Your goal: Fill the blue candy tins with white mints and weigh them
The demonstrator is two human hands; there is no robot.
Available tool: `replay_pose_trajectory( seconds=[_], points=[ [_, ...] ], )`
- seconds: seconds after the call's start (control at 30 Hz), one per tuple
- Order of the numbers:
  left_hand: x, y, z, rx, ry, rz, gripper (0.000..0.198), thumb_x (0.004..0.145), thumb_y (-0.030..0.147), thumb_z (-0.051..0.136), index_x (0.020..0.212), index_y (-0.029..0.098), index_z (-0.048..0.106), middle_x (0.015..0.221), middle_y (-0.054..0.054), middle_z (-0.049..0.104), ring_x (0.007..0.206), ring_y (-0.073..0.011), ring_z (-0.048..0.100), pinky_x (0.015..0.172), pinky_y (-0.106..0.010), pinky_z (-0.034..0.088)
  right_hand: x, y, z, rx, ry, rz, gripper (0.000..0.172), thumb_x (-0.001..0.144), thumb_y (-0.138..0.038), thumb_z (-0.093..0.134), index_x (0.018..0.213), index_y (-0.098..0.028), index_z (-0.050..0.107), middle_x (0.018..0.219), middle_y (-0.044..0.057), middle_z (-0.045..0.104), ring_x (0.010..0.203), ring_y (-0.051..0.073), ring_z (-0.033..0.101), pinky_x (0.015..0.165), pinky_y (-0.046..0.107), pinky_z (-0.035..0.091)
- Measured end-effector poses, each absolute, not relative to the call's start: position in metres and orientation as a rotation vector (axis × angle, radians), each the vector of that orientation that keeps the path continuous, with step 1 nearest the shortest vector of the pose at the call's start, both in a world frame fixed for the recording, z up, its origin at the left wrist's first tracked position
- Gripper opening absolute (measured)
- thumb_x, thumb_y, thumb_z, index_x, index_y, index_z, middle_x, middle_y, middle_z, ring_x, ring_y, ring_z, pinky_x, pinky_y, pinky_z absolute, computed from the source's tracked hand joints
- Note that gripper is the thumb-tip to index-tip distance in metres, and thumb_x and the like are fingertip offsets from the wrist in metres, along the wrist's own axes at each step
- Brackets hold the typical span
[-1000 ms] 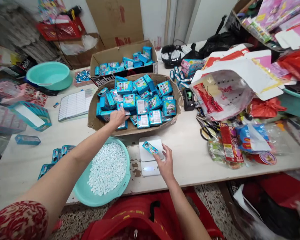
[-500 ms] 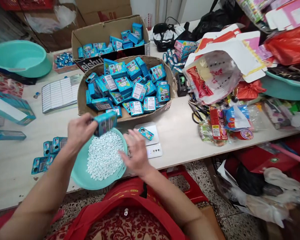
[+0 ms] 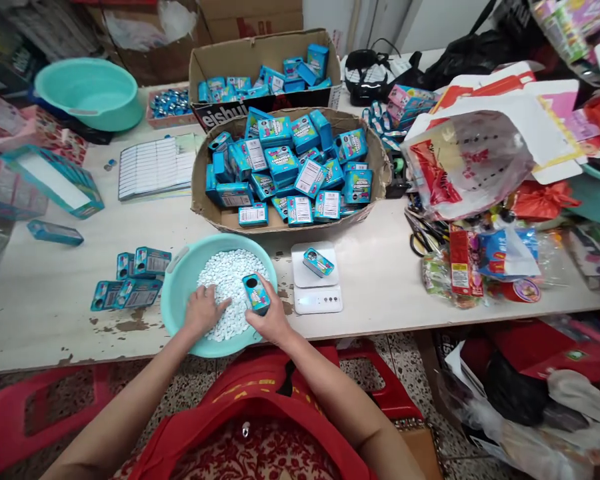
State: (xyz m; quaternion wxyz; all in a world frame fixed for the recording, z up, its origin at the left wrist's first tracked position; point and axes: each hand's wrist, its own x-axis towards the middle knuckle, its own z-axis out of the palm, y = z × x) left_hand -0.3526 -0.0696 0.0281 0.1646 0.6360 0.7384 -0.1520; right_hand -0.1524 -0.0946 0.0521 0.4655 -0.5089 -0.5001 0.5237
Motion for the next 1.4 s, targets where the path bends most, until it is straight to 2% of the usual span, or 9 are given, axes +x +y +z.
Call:
replay_pose_trajectory(
  seconds=[0.13, 0.27, 0.43, 0.53, 0.63, 0.73, 0.93, 1.23, 1.4],
  points=[
    [-0.318, -0.095, 0.017, 1.697, 2.067, -0.520, 0.069, 0.081, 0.063, 0.043, 0.128, 0.012, 0.047, 0.129, -0.022, 0.048, 0.117, -0.0398, 0.043, 0.088, -0.049, 0.040, -0.148, -0.098, 0.047, -1.281, -1.069, 1.270, 0.061, 0.063, -0.024, 0.059, 0.123, -0.017, 0.054, 0.121, 0.010, 0.060, 0.111, 0.028, 0.058, 0.098, 0.042, 0.046],
    [-0.290, -0.098, 0.017, 1.565, 1.953, -0.299, 0.046, 0.078, 0.048, 0.054, 0.114, 0.018, 0.055, 0.118, -0.016, 0.056, 0.108, -0.0323, 0.054, 0.082, -0.038, 0.043, -0.145, -0.093, 0.048, -1.377, -0.965, 1.244, 0.047, 0.068, -0.031, 0.065, 0.112, -0.017, 0.059, 0.111, 0.010, 0.064, 0.102, 0.025, 0.061, 0.091, 0.040, 0.049],
    [-0.295, -0.082, 0.009, 0.964, 1.764, 0.444, 0.021, 0.062, 0.032, 0.068, 0.076, 0.020, 0.059, 0.068, -0.003, 0.060, 0.071, -0.0219, 0.061, 0.058, -0.027, 0.043, -0.142, -0.084, 0.054, -1.477, -0.869, 1.249, 0.047, 0.067, -0.041, 0.073, 0.104, -0.018, 0.057, 0.096, 0.006, 0.068, 0.087, 0.022, 0.064, 0.082, 0.038, 0.053],
    [-0.314, -0.073, 0.021, 0.792, 1.678, 0.594, 0.027, 0.067, 0.040, 0.063, 0.080, 0.018, 0.055, 0.058, 0.002, 0.054, 0.046, -0.0124, 0.051, 0.041, -0.021, 0.033, -0.143, -0.080, 0.058, -1.496, -1.022, 1.201, 0.043, 0.069, -0.044, 0.072, 0.101, -0.018, 0.059, 0.094, 0.006, 0.067, 0.087, 0.021, 0.063, 0.081, 0.037, 0.052],
    [-0.331, -0.064, 0.048, 0.600, 1.486, 0.865, 0.032, 0.064, 0.039, 0.067, 0.083, 0.018, 0.052, 0.060, 0.003, 0.054, 0.040, -0.0077, 0.045, 0.035, -0.018, 0.023, -0.152, -0.080, 0.061, -1.494, -1.314, 1.075, 0.034, 0.074, -0.041, 0.069, 0.099, -0.020, 0.061, 0.096, 0.006, 0.064, 0.092, 0.022, 0.061, 0.084, 0.036, 0.049],
    [-0.334, -0.058, 0.075, 0.519, 1.309, 1.108, 0.032, 0.063, 0.036, 0.070, 0.081, 0.018, 0.052, 0.058, 0.004, 0.053, 0.038, -0.0071, 0.045, 0.034, -0.018, 0.024, -0.168, -0.080, 0.059, -1.475, -1.604, 0.992, 0.027, 0.076, -0.033, 0.066, 0.100, -0.021, 0.062, 0.096, 0.006, 0.063, 0.093, 0.023, 0.060, 0.083, 0.037, 0.048],
    [-0.323, -0.049, 0.087, 0.406, 1.232, 1.445, 0.028, 0.065, 0.036, 0.067, 0.078, 0.019, 0.049, 0.068, 0.001, 0.062, 0.059, -0.0128, 0.061, 0.060, -0.027, 0.050, -0.194, -0.074, 0.056, -1.450, -1.898, 0.884, 0.025, 0.075, -0.023, 0.064, 0.100, -0.021, 0.064, 0.094, 0.008, 0.066, 0.091, 0.027, 0.058, 0.081, 0.041, 0.047],
    [-0.326, -0.039, 0.098, 0.399, 1.254, 1.555, 0.027, 0.068, 0.037, 0.068, 0.068, 0.019, 0.049, 0.054, 0.005, 0.054, 0.049, -0.0113, 0.057, 0.054, -0.025, 0.047, -0.197, -0.070, 0.081, -1.427, -1.957, 0.877, 0.028, 0.074, -0.025, 0.068, 0.101, -0.023, 0.065, 0.095, 0.007, 0.066, 0.092, 0.026, 0.058, 0.082, 0.041, 0.046],
    [-0.324, -0.040, 0.099, 0.428, 1.239, 1.535, 0.026, 0.071, 0.038, 0.068, 0.066, 0.017, 0.054, 0.060, 0.001, 0.059, 0.052, -0.0118, 0.058, 0.053, -0.025, 0.046, -0.196, -0.066, 0.083, -1.451, -1.944, 0.901, 0.029, 0.073, -0.027, 0.070, 0.101, -0.023, 0.065, 0.094, 0.007, 0.066, 0.092, 0.027, 0.058, 0.080, 0.040, 0.046]
  ],
)
